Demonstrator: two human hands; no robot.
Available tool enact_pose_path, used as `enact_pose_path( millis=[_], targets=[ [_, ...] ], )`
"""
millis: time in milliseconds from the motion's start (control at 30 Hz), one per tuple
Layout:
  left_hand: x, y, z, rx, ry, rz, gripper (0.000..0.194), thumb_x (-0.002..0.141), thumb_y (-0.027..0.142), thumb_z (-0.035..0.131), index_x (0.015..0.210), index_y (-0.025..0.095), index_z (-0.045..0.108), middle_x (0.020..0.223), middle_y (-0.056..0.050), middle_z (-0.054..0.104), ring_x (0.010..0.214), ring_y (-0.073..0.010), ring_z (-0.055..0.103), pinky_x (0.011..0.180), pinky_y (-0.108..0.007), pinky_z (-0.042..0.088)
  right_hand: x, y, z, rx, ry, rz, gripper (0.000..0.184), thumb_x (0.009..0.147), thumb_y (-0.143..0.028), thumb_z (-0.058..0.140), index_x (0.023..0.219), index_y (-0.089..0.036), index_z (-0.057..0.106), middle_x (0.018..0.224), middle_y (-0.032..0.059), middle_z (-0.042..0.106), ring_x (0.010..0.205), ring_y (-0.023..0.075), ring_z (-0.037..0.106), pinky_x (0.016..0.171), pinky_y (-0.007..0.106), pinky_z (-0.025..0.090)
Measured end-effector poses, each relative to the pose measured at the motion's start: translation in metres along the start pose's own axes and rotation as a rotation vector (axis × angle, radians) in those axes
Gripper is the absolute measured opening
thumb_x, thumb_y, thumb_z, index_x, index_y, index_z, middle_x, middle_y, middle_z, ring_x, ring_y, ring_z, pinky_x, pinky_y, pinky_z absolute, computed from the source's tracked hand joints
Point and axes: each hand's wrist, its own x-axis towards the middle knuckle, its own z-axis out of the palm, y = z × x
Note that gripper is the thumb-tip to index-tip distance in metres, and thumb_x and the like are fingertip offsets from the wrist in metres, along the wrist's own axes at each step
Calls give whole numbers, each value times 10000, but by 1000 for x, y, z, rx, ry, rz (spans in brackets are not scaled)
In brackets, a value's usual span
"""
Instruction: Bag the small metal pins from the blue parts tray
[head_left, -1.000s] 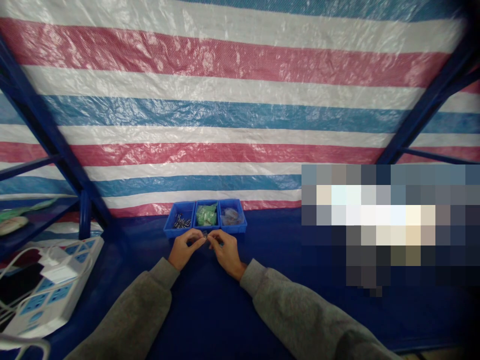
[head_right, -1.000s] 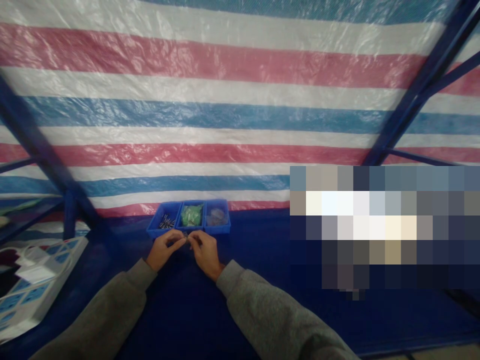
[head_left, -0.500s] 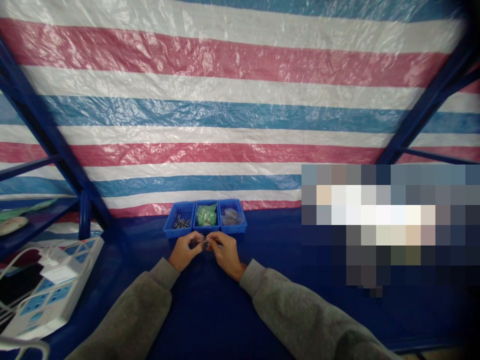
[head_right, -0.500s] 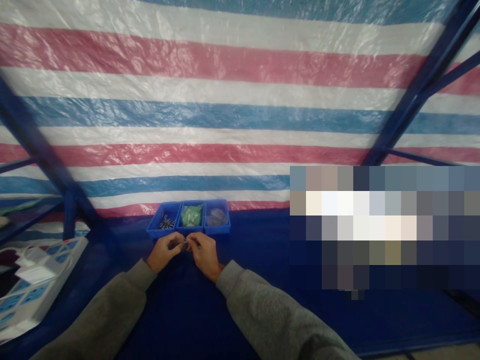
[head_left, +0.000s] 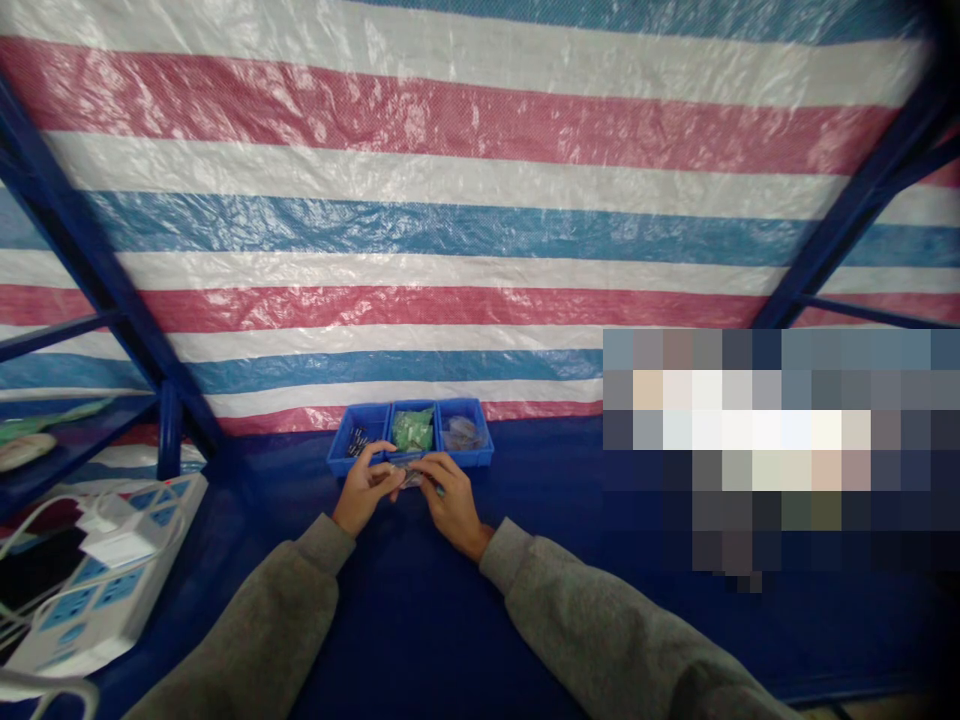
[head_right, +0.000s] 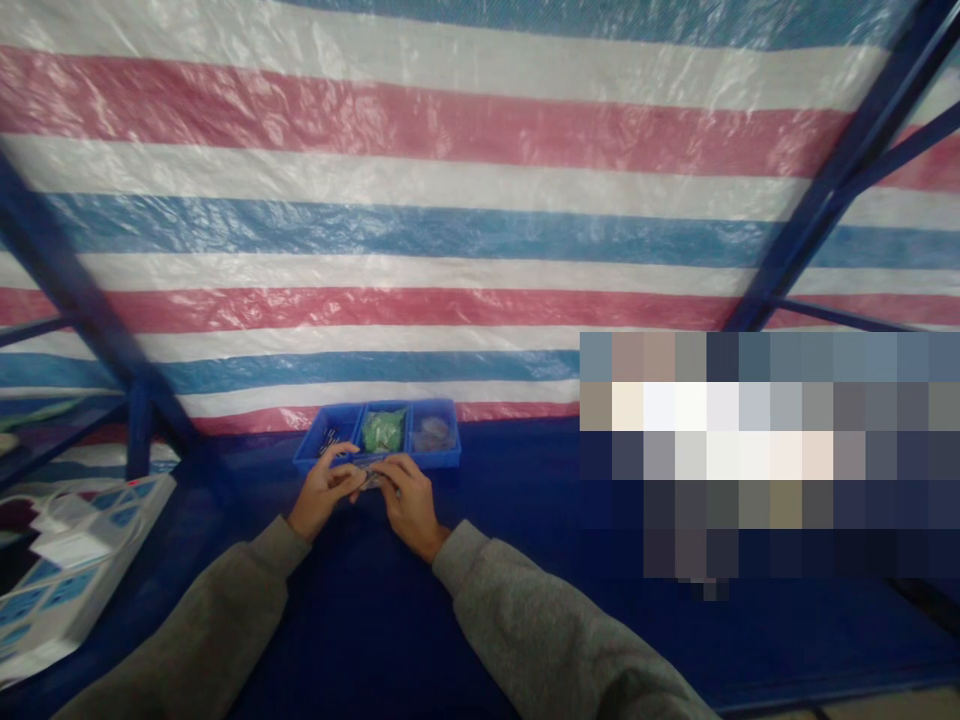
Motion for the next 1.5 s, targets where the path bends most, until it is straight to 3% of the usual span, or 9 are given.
enact_pose_path(
  millis=[167,400,533,633,733,867,1067,1267,1500],
  targets=[
    [0,1,-1,103,-5,61,313,854,408,462,832,125,593,665,-10,530,551,-97,482,536,-229,408,0,5,2,-27,64,37,100,829,-218,558,853,-202,654,906,53,586,813,153,564,718,257,470],
    [-1,3,-2,383,13,247,200,765,346,607,761,150,644,877,-62,584,849,-177,543,742,-278,451,-1,5,2,-47,4,53,140,844,-250,546,792,-181,656,725,20,624,669,133,567,656,242,443],
    [-3,0,-1,310,-11,150,208,788,341,582,781,136,618,719,-35,610,682,-150,572,675,-277,462,-2,5,2,-14,-7,67,185,877,-250,489,903,-184,660,724,21,624,644,132,567,639,240,446],
    [-3,-3,1,171,-19,46,308,787,350,587,1012,143,549,624,3,600,512,-114,540,539,-244,444,-2,3,1,42,-18,85,280,919,-214,384,1095,-194,601,723,18,606,598,119,552,609,235,456],
    [-2,-4,1,67,-9,8,472,778,351,602,1174,168,423,598,30,588,456,-102,516,487,-226,428,-1,1,0,39,-32,25,259,906,-199,412,1058,-216,621,856,43,606,734,135,577,708,257,475],
    [0,-3,0,107,2,23,314,814,384,543,1018,146,551,623,8,566,525,-111,522,506,-226,434,1,0,1,-3,39,21,132,850,-216,526,896,-204,649,994,65,579,903,164,561,776,267,470],
    [-1,3,-2,383,-6,221,295,835,371,509,751,135,666,909,-77,618,865,-183,563,777,-285,450,0,5,2,-16,-4,72,157,879,-221,469,890,-198,625,835,32,630,780,151,584,735,265,462],
    [-4,0,1,288,-5,85,266,788,359,580,911,130,633,651,-22,634,598,-144,587,614,-263,472,-2,6,3,68,56,111,240,872,-223,479,1101,-189,544,810,20,629,712,138,588,675,249,478],
    [-1,3,1,69,55,27,369,769,341,613,1057,134,513,611,-10,641,569,-160,608,548,-260,460,1,0,1,10,-4,-8,181,849,-166,494,959,-208,631,995,64,602,936,168,565,819,286,463]
  ],
)
